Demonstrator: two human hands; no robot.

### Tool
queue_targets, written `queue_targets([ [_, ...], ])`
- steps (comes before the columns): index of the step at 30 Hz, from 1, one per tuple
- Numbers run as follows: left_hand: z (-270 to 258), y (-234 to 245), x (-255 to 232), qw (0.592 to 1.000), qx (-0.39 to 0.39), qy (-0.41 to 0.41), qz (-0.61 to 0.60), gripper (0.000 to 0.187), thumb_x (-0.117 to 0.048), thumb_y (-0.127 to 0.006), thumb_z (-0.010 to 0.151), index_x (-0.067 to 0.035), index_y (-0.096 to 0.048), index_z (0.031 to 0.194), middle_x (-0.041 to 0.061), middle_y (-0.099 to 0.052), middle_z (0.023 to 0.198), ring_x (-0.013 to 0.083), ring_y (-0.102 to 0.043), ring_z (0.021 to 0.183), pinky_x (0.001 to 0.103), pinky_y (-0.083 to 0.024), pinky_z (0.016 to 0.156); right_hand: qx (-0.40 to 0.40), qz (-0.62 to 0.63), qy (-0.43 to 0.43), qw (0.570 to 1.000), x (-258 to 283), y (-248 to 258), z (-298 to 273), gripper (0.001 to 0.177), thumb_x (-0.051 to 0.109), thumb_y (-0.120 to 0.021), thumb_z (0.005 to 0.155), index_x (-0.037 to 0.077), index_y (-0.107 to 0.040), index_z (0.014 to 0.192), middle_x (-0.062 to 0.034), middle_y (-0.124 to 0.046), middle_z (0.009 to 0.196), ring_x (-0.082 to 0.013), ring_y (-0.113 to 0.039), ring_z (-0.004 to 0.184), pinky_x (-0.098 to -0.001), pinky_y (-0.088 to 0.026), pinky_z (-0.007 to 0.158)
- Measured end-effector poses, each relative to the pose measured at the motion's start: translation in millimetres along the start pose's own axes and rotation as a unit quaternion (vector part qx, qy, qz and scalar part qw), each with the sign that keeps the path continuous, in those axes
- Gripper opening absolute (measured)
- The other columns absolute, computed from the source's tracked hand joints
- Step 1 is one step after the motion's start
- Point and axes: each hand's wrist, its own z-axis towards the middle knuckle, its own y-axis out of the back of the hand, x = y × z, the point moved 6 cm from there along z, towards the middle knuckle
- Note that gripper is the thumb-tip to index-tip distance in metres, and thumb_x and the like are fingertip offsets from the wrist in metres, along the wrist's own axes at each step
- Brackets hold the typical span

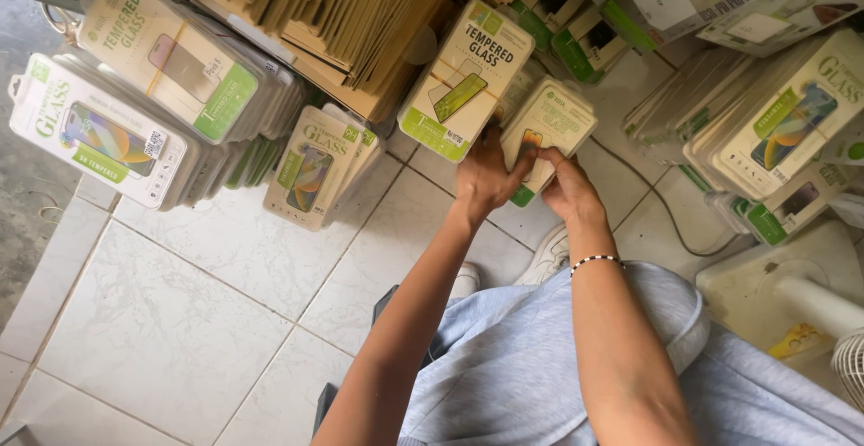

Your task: Wipe down mobile phone accessory packages with a cloth and organize them into neat stacks.

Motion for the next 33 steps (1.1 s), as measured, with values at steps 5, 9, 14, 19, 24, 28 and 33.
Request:
queue_targets([
  [5, 11.7, -5.8, 4.5, 1.000, -0.002, 0.018, 0.011, 0.079, -0.065, -0.061, 0.085, 0.002, -0.059, 0.128, 0.023, -0.070, 0.115, 0.0404, -0.066, 0.108, 0.049, -0.052, 0.090, -0.010, 0.007, -0.023, 1.000, 3.4, 3.4, 1.3, 0.040, 0.007, -0.064, 0.087, 0.007, -0.063, 0.128, -0.0043, -0.070, 0.121, -0.0192, -0.065, 0.115, -0.0338, -0.051, 0.104],
  [9, 7.9, -14.5, 9.5, 0.998, 0.016, 0.044, 0.038, 0.075, -0.066, -0.062, 0.087, 0.001, -0.063, 0.120, 0.025, -0.069, 0.115, 0.0408, -0.065, 0.111, 0.049, -0.050, 0.096, -0.001, 0.013, -0.033, 0.999, 6.0, -3.9, -7.4, 0.040, 0.007, -0.066, 0.088, 0.008, -0.062, 0.127, -0.0030, -0.069, 0.124, -0.0180, -0.064, 0.116, -0.0319, -0.049, 0.107],
  [14, 0.9, -24.6, 13.9, 0.999, -0.036, 0.008, 0.003, 0.074, -0.062, -0.064, 0.086, 0.000, -0.060, 0.127, 0.024, -0.064, 0.127, 0.0417, -0.060, 0.121, 0.053, -0.045, 0.104, -0.025, 0.000, 0.004, 1.000, 8.2, 3.6, -6.5, 0.044, 0.003, -0.064, 0.085, 0.009, -0.060, 0.128, -0.0043, -0.067, 0.122, -0.0191, -0.063, 0.115, -0.0328, -0.049, 0.104],
  [19, 13.1, -36.3, 25.0, 0.996, -0.006, 0.049, -0.068, 0.091, -0.060, -0.069, 0.084, 0.002, -0.046, 0.146, 0.029, -0.050, 0.144, 0.0474, -0.046, 0.131, 0.058, -0.037, 0.106, -0.047, -0.046, 0.075, 0.995, 28.1, -2.7, -16.1, 0.058, -0.002, -0.063, 0.080, 0.012, -0.050, 0.135, -0.0037, -0.065, 0.123, -0.0197, -0.062, 0.116, -0.0343, -0.052, 0.099],
  [24, 23.2, -43.1, -1.9, 0.982, 0.065, -0.018, -0.177, 0.093, -0.047, -0.071, 0.084, 0.001, -0.037, 0.156, 0.028, -0.050, 0.149, 0.0441, -0.045, 0.139, 0.051, -0.032, 0.120, -0.001, -0.144, 0.263, 0.954, 92.6, -16.9, -60.1, 0.075, -0.006, -0.062, 0.079, 0.009, -0.041, 0.149, -0.0097, -0.061, 0.130, -0.0215, -0.061, 0.119, -0.0342, -0.053, 0.098],
  [28, 4.0, 18.7, -84.7, 0.963, 0.055, -0.048, -0.259, 0.091, -0.034, -0.075, 0.079, 0.001, -0.036, 0.154, 0.030, -0.046, 0.148, 0.0416, -0.047, 0.138, 0.046, -0.038, 0.116, 0.041, -0.148, 0.335, 0.929, 128.9, -46.1, -139.9, 0.077, -0.006, -0.064, 0.082, 0.006, -0.039, 0.154, -0.0115, -0.060, 0.136, -0.0225, -0.060, 0.126, -0.0349, -0.052, 0.107],
  [33, -64.4, 76.5, -179.2, 0.902, 0.140, -0.214, -0.349, 0.097, -0.020, -0.076, 0.084, 0.002, -0.021, 0.160, 0.028, -0.038, 0.158, 0.0363, -0.041, 0.148, 0.043, -0.037, 0.120, 0.017, -0.134, 0.494, 0.859, 137.3, -64.1, -286.4, 0.078, -0.004, -0.066, 0.091, 0.004, -0.032, 0.160, -0.0072, -0.054, 0.151, -0.0178, -0.056, 0.139, -0.0328, -0.044, 0.122],
])
